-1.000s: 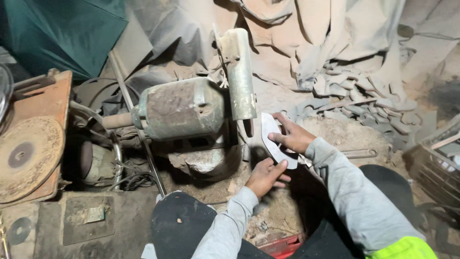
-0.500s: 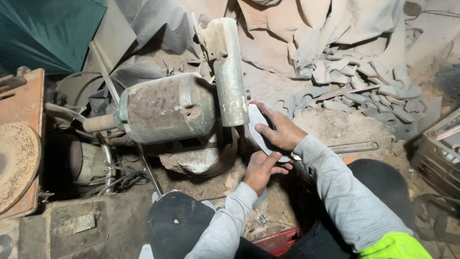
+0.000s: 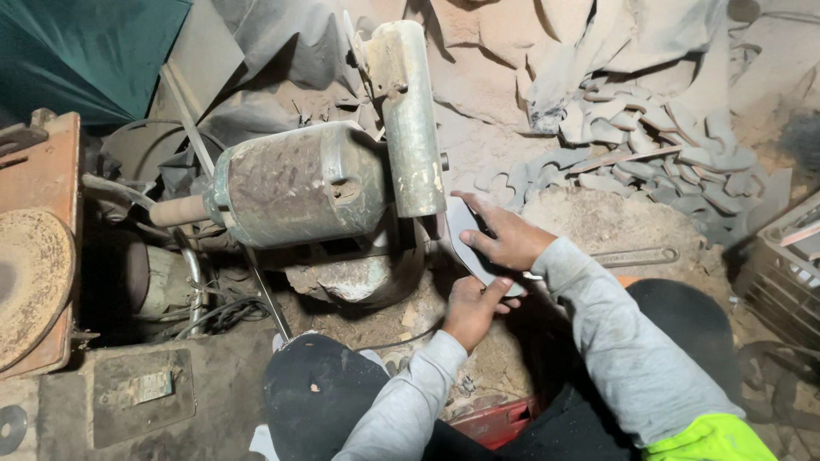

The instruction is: The person uses a bench grinder to smooth the edges of a curved shoe part. They hold the part with both hands and repeatedly press it against the rotating wheel, turning it over to work different sides.

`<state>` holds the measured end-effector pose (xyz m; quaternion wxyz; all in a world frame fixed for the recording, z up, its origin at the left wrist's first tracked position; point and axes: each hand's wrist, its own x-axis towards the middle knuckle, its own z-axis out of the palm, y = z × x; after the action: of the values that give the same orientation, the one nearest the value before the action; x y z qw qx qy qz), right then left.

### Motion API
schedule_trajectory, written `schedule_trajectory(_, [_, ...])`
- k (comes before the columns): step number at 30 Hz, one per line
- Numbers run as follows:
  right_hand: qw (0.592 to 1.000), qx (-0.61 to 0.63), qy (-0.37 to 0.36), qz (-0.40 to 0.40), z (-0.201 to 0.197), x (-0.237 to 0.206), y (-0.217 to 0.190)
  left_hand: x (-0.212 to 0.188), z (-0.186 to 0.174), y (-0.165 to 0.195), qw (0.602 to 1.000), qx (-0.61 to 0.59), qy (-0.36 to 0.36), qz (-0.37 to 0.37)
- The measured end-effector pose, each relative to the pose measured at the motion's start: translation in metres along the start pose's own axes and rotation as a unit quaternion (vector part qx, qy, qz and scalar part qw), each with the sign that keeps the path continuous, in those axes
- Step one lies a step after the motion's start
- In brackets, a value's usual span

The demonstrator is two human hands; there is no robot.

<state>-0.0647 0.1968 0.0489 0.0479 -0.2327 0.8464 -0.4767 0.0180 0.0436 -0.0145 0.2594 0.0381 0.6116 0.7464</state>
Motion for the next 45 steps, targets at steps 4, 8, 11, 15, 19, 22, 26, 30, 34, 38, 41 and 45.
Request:
schedule_trajectory(4, [0.993,0.087,-0.029,0.078,0.001,-0.012,-0.004,-0.004,-0.002,-0.003,0.994,0.105,-0.003,0.013])
schedule_trajectory(8, [0.994,0.072,0.027,0.074,0.007,-0.007,-0.018,-0.004,-0.008,0.006,0.996,-0.075,-0.054,0.005])
schedule_trajectory(11, [0.997,0.027,0.055,0.044,0.008,-0.001,-0.024,-0.005,-0.008,0.012,0.993,-0.103,-0.065,0.004])
schedule_trajectory(15, [0.998,0.008,0.060,0.035,0.005,0.007,-0.022,-0.002,-0.006,0.019,0.991,-0.118,-0.065,0.007])
schedule_trajectory(19, [0.997,-0.006,0.072,0.029,0.004,0.017,-0.012,0.008,-0.011,0.024,0.991,-0.116,-0.064,0.019])
schedule_trajectory(22, [0.996,-0.017,0.084,0.004,0.004,0.028,-0.004,0.018,-0.015,0.028,0.990,-0.121,-0.063,0.023])
schedule_trajectory(26, [0.995,-0.038,0.074,0.047,0.000,0.038,0.001,0.027,-0.018,0.033,0.990,-0.123,-0.063,0.021])
schedule_trajectory(30, [0.996,-0.040,0.082,0.018,0.000,0.034,-0.004,0.021,-0.014,0.034,0.988,-0.137,-0.069,0.030])
schedule_trajectory(34, [0.997,-0.001,-0.009,0.077,-0.004,0.009,-0.009,0.002,-0.001,0.015,0.999,0.045,-0.013,0.013])
schedule_trajectory(38, [0.991,0.011,-0.103,0.081,-0.011,-0.016,-0.002,-0.014,-0.005,-0.014,0.927,0.338,0.160,-0.009])
schedule_trajectory(41, [0.986,-0.001,-0.105,0.128,-0.007,-0.020,0.009,-0.010,-0.015,-0.027,0.883,0.429,0.188,0.036])
schedule_trajectory(45, [0.991,-0.016,-0.006,0.131,0.007,-0.014,0.023,-0.006,-0.014,-0.024,0.838,0.482,0.207,0.151])
